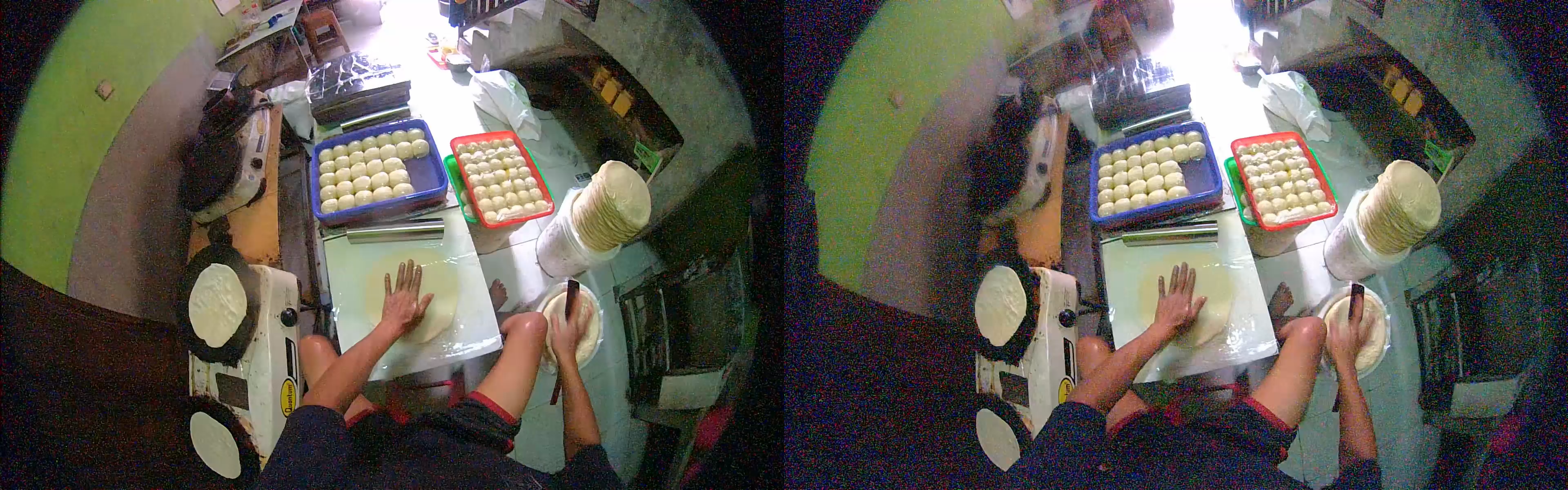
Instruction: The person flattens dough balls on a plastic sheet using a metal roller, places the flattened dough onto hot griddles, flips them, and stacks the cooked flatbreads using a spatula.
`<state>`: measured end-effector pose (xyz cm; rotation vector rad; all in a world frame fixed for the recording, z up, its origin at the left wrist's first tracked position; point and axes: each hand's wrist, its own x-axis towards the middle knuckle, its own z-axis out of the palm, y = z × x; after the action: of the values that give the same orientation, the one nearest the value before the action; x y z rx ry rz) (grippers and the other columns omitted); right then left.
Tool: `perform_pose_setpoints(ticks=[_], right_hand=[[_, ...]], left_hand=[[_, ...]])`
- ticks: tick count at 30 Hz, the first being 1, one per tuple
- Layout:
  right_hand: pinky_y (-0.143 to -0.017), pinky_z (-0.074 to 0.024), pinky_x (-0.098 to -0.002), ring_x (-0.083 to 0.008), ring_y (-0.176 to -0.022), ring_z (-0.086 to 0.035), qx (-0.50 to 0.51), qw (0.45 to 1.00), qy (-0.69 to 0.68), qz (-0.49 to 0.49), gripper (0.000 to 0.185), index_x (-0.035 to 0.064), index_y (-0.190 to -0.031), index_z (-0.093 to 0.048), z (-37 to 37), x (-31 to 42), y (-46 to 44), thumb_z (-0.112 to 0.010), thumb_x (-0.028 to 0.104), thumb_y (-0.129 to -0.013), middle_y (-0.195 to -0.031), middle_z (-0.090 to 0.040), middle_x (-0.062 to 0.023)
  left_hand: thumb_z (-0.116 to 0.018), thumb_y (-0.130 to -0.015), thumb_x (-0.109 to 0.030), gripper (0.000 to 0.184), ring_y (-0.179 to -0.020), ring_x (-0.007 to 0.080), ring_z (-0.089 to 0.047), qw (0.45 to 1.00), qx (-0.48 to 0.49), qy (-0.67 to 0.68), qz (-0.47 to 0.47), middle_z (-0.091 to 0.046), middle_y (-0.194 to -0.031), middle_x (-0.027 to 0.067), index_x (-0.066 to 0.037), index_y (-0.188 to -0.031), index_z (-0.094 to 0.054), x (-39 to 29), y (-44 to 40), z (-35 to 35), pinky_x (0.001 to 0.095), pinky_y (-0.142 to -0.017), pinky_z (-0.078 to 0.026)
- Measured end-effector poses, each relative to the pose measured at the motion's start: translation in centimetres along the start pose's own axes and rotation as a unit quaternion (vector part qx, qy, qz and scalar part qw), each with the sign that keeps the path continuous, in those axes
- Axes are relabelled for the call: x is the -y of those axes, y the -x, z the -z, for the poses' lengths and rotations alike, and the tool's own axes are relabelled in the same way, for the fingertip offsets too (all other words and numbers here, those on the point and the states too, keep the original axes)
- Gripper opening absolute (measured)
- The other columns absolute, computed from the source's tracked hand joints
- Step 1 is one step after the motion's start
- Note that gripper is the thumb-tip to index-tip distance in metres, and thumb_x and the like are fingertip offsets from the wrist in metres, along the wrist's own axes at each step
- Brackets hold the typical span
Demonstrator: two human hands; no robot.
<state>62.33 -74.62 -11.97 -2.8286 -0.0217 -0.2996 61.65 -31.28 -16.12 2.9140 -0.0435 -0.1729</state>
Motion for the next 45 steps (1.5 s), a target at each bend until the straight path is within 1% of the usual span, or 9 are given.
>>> perform_pose_setpoints(ticks=[3,9,12,16,24,27,32,41,45], right_hand=[[-0.119,-0.0203,-0.0522,-0.0449,-0.149,-0.009,0.072,0.953,-0.007,-0.293,0.108,0.0122,-0.159,-0.011,-2.3,-8.2,11.1,-0.08,0.032,-0.078,-0.161,-0.014,-0.027],[-0.098,-0.0448,-0.0519,-0.0451,-0.13,-0.043,0.026,0.947,-0.069,-0.314,0.066,0.0161,-0.149,-0.032,-5.9,-11.1,16.6,-0.065,0.017,-0.092,-0.146,-0.035,-0.0249],[-0.094,-0.0478,-0.0467,-0.0425,-0.113,-0.055,-0.002,0.976,-0.023,-0.218,0.038,0.0086,-0.135,-0.049,-1.9,-9.3,15.6,-0.05,0.005,-0.097,-0.12,-0.054,-0.02],[-0.095,-0.0463,-0.0471,-0.0404,-0.108,-0.057,-0.007,0.986,-0.16,0.044,0.031,-0.0021,-0.125,-0.054,4.0,2.9,10.1,-0.054,0.006,-0.095,-0.117,-0.056,-0.0207],[-0.068,-0.0552,-0.0469,-0.0384,-0.08,-0.067,0.24,0.794,-0.204,0.52,0.044,0.0153,-0.129,-0.057,7.2,42.2,6.3,-0.06,0.003,-0.087,-0.099,-0.061,-0.0164],[-0.068,-0.0569,-0.0475,-0.0384,-0.079,-0.067,0.271,0.791,-0.128,0.534,0.043,0.0169,-0.129,-0.059,9.7,46.1,8.3,-0.062,0.007,-0.087,-0.097,-0.061,-0.0162],[-0.068,-0.0567,-0.0456,-0.0362,-0.079,-0.067,0.239,0.803,-0.077,0.541,0.039,0.0203,-0.125,-0.064,6.4,48.6,3.8,-0.065,0.01,-0.087,-0.092,-0.062,-0.0156],[-0.094,-0.0513,-0.0421,-0.0323,-0.109,-0.065,0.386,0.582,-0.279,0.659,0.032,0.0046,-0.122,-0.065,-7.5,66.6,0.9,-0.061,0.006,-0.09,-0.118,-0.066,-0.0179],[-0.093,-0.0519,-0.0427,-0.0304,-0.109,-0.066,0.437,0.626,-0.314,0.564,0.031,0.0037,-0.121,-0.065,-4.1,67.7,1.8,-0.061,0.005,-0.09,-0.116,-0.068,-0.0177]], left_hand=[[-0.034,-0.101,-0.057,0.079,-0.154,0.0335,-0.003,0.989,-0.108,0.013,0.1,-0.005,-0.166,0.016,-0.008,-0.159,-0.013,2.2,-1.7,0.0,0.0644,-0.118,0.003],[-0.031,-0.102,-0.056,0.077,-0.154,0.0349,0.0,0.996,-0.049,-0.01,0.069,-0.003,-0.167,0.0138,-0.009,-0.16,-0.011,1.5,3.5,0.6,0.0693,-0.115,0.002],[-0.031,-0.102,-0.056,0.078,-0.153,0.0362,0.003,0.986,-0.072,-0.01,0.152,0.0,-0.167,0.0155,-0.007,-0.159,-0.011,5.0,6.5,2.6,0.0702,-0.114,0.002],[-0.043,-0.1,-0.051,0.08,-0.152,0.0411,0.001,0.969,-0.11,0.08,0.207,-0.001,-0.166,0.0198,-0.003,-0.158,-0.015,7.2,13.4,6.0,0.0704,-0.114,-0.002],[-0.051,-0.098,-0.044,0.074,-0.145,0.0466,-0.023,0.963,-0.152,0.129,0.18,-0.018,-0.16,0.0265,0.0,-0.153,-0.027,5.2,19.6,9.3,0.0665,-0.115,-0.017],[-0.053,-0.096,-0.044,0.071,-0.141,0.0475,-0.031,0.965,-0.094,0.126,0.207,-0.027,-0.156,0.0277,0.002,-0.147,-0.036,7.0,24.5,10.9,0.0648,-0.115,-0.021],[-0.063,-0.09,-0.031,0.062,-0.138,0.0476,-0.036,0.889,-0.301,0.259,0.228,-0.039,-0.146,0.0332,0.003,-0.139,-0.048,9.5,33.2,4.6,0.0559,-0.114,-0.029],[-0.065,-0.087,-0.022,0.053,-0.129,0.0531,-0.044,0.87,-0.27,0.304,0.278,-0.044,-0.139,0.0385,0.006,-0.13,-0.052,9.6,34.7,7.7,0.0538,-0.109,-0.039],[-0.066,-0.088,-0.021,0.047,-0.128,0.0518,-0.045,0.879,-0.301,0.286,0.234,-0.048,-0.136,0.0353,0.005,-0.125,-0.057,9.7,34.2,8.8,0.0525,-0.11,-0.039]])
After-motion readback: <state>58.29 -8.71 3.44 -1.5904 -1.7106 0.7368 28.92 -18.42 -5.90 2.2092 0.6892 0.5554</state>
